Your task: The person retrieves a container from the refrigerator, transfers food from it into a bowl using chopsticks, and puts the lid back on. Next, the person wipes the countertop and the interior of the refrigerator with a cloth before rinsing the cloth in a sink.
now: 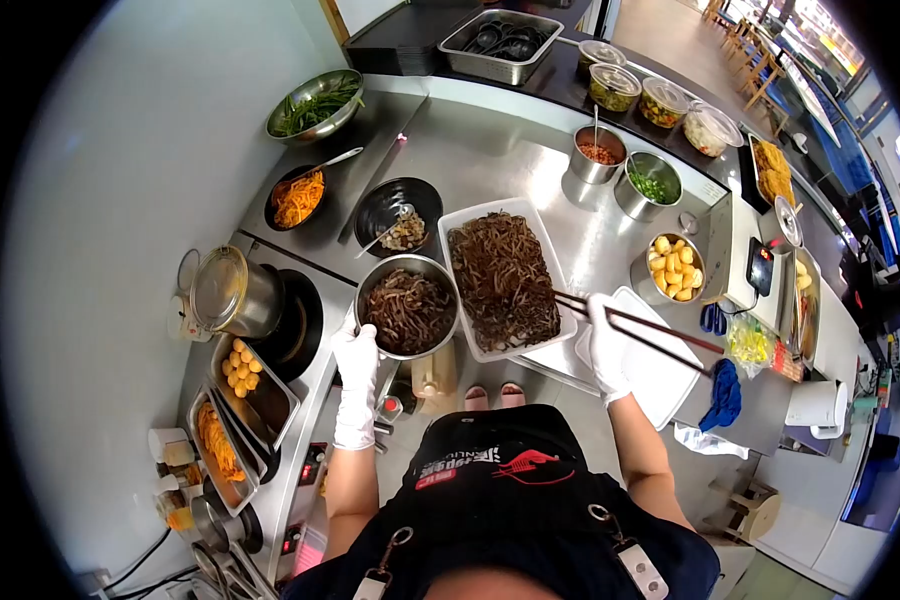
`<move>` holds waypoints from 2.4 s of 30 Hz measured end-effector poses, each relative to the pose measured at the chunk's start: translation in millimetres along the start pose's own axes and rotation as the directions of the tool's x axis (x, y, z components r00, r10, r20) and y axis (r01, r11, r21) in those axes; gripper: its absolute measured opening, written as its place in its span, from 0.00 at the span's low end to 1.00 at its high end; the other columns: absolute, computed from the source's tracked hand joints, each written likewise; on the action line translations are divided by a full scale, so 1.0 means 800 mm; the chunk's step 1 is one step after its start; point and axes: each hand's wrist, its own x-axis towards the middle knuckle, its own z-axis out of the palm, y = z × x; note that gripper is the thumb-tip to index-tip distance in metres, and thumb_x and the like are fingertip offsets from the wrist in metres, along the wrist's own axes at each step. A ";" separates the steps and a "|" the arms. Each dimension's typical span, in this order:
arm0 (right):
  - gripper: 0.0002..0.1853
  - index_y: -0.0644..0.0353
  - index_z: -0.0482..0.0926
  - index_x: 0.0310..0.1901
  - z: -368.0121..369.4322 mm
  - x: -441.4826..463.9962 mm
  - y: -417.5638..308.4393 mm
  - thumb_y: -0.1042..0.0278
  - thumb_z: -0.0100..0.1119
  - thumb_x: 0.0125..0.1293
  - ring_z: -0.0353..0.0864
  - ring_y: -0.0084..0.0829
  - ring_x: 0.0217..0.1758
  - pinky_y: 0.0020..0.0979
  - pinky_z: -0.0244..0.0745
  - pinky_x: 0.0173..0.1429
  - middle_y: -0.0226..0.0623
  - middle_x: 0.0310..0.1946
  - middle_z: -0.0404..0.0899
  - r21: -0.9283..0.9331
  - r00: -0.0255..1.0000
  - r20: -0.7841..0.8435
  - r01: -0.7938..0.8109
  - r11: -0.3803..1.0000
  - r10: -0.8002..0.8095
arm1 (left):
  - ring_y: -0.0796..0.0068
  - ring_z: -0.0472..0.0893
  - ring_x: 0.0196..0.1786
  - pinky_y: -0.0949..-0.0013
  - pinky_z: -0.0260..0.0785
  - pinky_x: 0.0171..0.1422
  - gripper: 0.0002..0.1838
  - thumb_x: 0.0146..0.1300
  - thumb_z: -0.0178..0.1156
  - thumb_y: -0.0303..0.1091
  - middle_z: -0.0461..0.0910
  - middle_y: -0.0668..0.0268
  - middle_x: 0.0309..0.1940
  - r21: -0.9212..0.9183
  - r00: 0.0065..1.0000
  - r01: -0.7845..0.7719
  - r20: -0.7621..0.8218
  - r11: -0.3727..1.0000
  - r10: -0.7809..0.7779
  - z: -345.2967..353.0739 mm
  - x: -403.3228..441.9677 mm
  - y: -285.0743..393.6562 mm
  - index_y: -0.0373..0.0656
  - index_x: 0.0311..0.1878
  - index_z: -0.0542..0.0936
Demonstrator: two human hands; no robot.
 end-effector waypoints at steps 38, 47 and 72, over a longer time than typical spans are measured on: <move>0.06 0.67 0.75 0.40 0.002 0.036 -0.020 0.72 0.54 0.68 0.83 0.33 0.39 0.31 0.83 0.40 0.40 0.36 0.78 0.143 0.997 -0.034 -0.064 0.988 0.070 | 0.85 0.65 0.10 0.79 0.57 0.13 0.12 0.58 0.51 0.21 0.75 0.71 0.17 0.098 0.993 -0.091 -0.065 0.991 0.097 0.004 -0.001 -0.021 0.38 0.42 0.82; 0.08 0.65 0.75 0.40 -0.031 0.052 -0.036 0.68 0.55 0.68 0.83 0.38 0.38 0.36 0.84 0.38 0.46 0.37 0.80 0.295 0.995 -0.027 -0.086 0.952 0.099 | 0.85 0.65 0.10 0.78 0.57 0.13 0.13 0.58 0.50 0.21 0.75 0.71 0.18 0.059 0.997 -0.054 -0.056 0.997 0.057 0.013 -0.009 -0.006 0.38 0.43 0.81; 0.09 0.68 0.77 0.39 0.082 0.068 -0.197 0.69 0.53 0.68 0.84 0.38 0.36 0.37 0.83 0.41 0.46 0.35 0.81 0.241 0.896 0.407 0.085 0.967 -0.180 | 0.83 0.70 0.16 0.78 0.64 0.19 0.24 0.57 0.47 0.17 0.80 0.67 0.26 0.003 0.989 -0.125 -0.079 0.992 0.125 0.044 -0.025 0.014 0.39 0.57 0.77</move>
